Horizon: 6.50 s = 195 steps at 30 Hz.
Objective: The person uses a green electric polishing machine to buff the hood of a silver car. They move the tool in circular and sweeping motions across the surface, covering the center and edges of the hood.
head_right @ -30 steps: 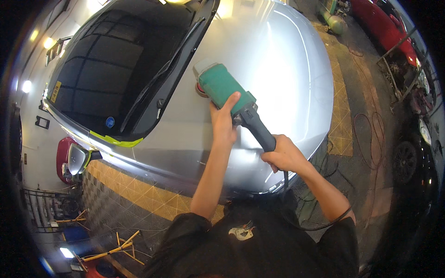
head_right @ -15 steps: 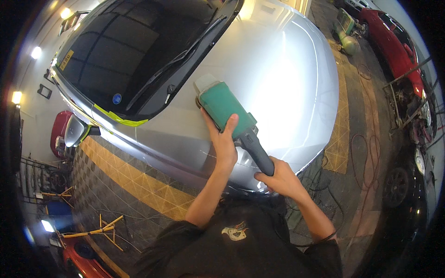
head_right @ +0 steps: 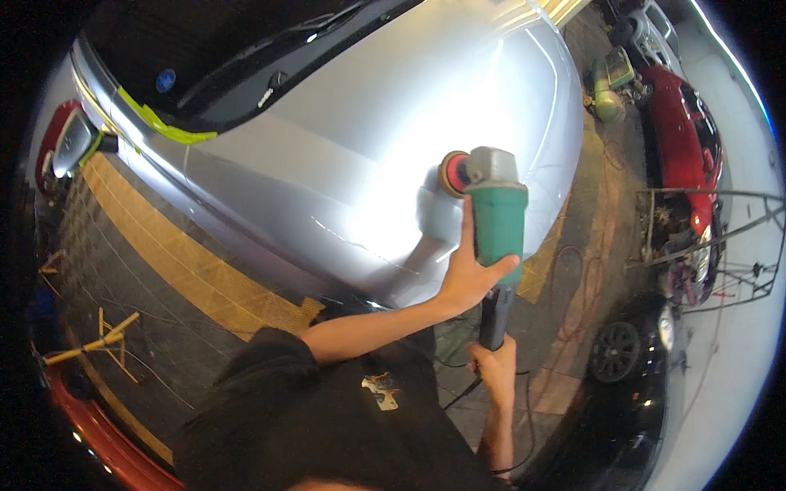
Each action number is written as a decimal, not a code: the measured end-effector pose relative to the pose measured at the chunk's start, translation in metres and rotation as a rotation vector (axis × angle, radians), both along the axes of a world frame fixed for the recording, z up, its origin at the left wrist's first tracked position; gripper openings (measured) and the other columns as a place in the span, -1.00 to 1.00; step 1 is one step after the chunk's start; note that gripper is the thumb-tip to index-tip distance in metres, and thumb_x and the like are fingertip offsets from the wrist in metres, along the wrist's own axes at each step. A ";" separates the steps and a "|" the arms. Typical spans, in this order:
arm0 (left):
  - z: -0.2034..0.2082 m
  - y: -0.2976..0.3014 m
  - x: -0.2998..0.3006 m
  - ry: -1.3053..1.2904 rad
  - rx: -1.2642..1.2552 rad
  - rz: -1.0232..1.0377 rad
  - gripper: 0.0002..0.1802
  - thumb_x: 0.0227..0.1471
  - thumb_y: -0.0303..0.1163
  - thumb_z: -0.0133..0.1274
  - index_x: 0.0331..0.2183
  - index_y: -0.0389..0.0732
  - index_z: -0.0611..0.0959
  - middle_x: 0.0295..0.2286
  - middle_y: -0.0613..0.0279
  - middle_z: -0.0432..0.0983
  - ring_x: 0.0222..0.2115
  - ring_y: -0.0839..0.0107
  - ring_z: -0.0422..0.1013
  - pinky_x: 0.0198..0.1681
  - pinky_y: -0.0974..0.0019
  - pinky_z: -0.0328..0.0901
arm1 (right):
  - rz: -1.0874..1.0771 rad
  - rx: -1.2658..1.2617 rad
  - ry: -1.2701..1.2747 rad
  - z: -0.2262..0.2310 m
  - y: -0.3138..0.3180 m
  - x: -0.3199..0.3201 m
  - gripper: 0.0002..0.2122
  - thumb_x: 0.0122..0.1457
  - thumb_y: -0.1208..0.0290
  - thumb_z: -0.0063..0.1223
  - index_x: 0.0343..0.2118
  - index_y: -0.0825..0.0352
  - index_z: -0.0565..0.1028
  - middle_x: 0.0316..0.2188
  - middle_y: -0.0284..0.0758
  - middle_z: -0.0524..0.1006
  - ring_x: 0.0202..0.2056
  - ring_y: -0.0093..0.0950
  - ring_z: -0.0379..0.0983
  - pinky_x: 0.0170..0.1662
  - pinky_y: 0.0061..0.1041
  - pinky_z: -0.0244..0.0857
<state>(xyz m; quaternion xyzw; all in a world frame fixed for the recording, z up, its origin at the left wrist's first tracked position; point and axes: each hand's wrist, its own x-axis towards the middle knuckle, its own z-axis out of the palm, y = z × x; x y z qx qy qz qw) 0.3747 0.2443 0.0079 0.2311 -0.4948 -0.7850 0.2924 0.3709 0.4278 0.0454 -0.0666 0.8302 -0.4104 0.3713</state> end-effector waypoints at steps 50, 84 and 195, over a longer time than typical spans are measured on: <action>0.025 -0.030 0.011 -0.064 -0.020 0.169 0.42 -0.08 -0.22 0.35 0.47 -0.08 -0.33 -0.05 -0.34 0.52 -0.04 -0.19 0.51 0.10 0.05 0.35 | 0.032 -0.025 0.092 0.017 -0.030 0.000 -0.89 -0.01 0.63 0.11 -0.42 0.49 0.42 -0.69 -0.24 0.46 -0.73 -0.41 0.40 -0.61 -0.45 0.29; -0.002 -0.049 0.044 0.166 0.056 0.281 0.07 0.09 -0.55 0.32 0.44 -0.19 0.03 -0.03 -0.05 0.50 -0.29 0.25 0.59 -0.31 0.22 0.58 | 0.158 -0.248 -0.055 0.003 -0.081 0.045 -0.77 0.04 0.54 0.16 -0.25 0.54 0.48 -0.62 -0.26 0.53 -0.67 -0.48 0.47 -0.54 -0.42 0.37; 0.019 -0.106 -0.021 -0.016 -0.031 0.150 -0.07 0.09 -0.34 0.24 0.39 -0.11 0.17 -0.10 -0.15 0.49 -0.40 0.03 0.57 -0.51 0.04 0.58 | -0.057 -0.654 0.207 -0.024 -0.135 0.018 -0.35 0.37 0.05 0.08 0.43 0.22 0.22 -0.61 -0.36 0.45 -0.61 -0.59 0.36 -0.47 -0.51 0.27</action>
